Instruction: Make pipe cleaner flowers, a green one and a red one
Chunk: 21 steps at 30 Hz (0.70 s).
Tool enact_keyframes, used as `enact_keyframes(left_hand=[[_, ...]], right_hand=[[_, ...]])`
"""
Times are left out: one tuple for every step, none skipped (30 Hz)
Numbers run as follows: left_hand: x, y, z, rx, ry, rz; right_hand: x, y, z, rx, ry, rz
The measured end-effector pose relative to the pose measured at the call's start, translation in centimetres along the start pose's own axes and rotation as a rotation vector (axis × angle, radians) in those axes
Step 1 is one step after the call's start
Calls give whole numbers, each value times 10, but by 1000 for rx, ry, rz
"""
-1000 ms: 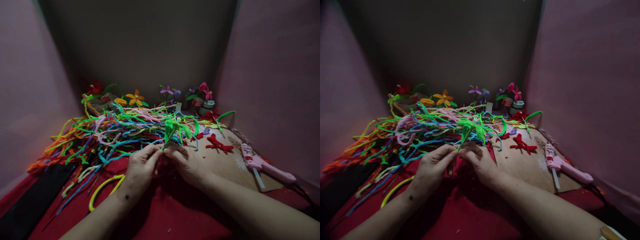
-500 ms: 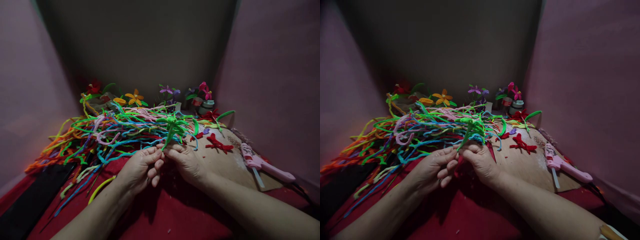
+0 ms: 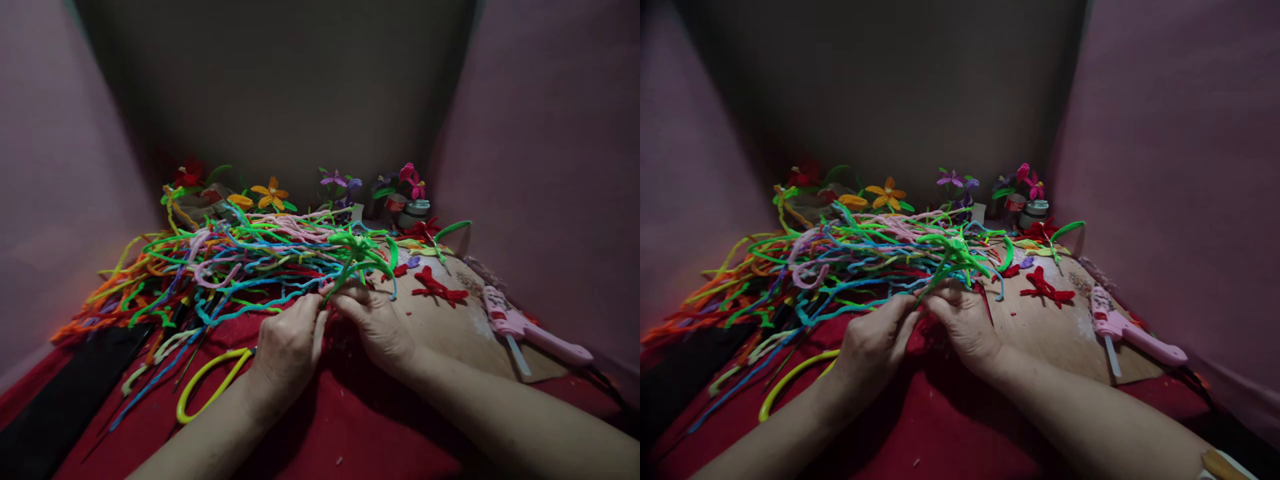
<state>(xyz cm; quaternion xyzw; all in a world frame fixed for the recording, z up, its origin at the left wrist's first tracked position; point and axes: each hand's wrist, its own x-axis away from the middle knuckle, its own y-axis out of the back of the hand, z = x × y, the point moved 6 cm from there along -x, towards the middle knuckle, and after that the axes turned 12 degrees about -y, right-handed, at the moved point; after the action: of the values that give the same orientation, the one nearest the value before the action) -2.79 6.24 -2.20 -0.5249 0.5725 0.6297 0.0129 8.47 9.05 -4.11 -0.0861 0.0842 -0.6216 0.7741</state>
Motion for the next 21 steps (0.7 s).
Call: enact_keyframes(left_hand=[[1,0,-1,-48,-44,1],[1,0,-2,-82,-76,0],[1,0,-2,-98,-94,-5],[1,0,-2,-94,-98,-14],[1,1,-1,-72,-90,-24],[1,2,1,-34,-67,-33],[0,2,2,16,-29,-40],[-1,3,5,72,21,-44],[-1,3,7,128,79,-47],[-2,4,9,190,141,-49],[-2,4,11,259,207,-51],[-2,3,13,338,276,-51],[-2,2,15,428,345,-50],[-2,0,16,524,412,-46],[-2,-3,17,626,478,-35],[-1,-6,18,729,543,-18],[0,-10,18,832,602,0],[1,-13,18,929,651,14],[2,-16,17,1019,690,22],[3,-19,16,1100,717,23],[3,-20,16,1170,735,18]], right_hand=[[0,-1,2,28,12,0],[1,-1,4,63,34,-1],[2,-2,7,104,58,0],[2,-3,9,148,76,-4],[3,-3,10,193,86,-8],[3,-4,11,230,87,-13],[3,-4,11,257,81,-18],[3,-4,10,275,77,-24],[2,-3,10,291,73,-28],[2,-3,9,300,74,-32],[2,-2,9,304,80,-34],[2,-2,9,308,88,-33],[2,-2,9,310,97,-27],[3,-2,10,309,105,-18],[3,-3,11,305,111,-7],[3,-3,13,300,113,2],[3,-3,13,294,105,10],[3,-3,14,276,92,17],[3,-4,14,242,81,27],[3,-4,14,198,67,40],[2,-4,13,148,53,52]])
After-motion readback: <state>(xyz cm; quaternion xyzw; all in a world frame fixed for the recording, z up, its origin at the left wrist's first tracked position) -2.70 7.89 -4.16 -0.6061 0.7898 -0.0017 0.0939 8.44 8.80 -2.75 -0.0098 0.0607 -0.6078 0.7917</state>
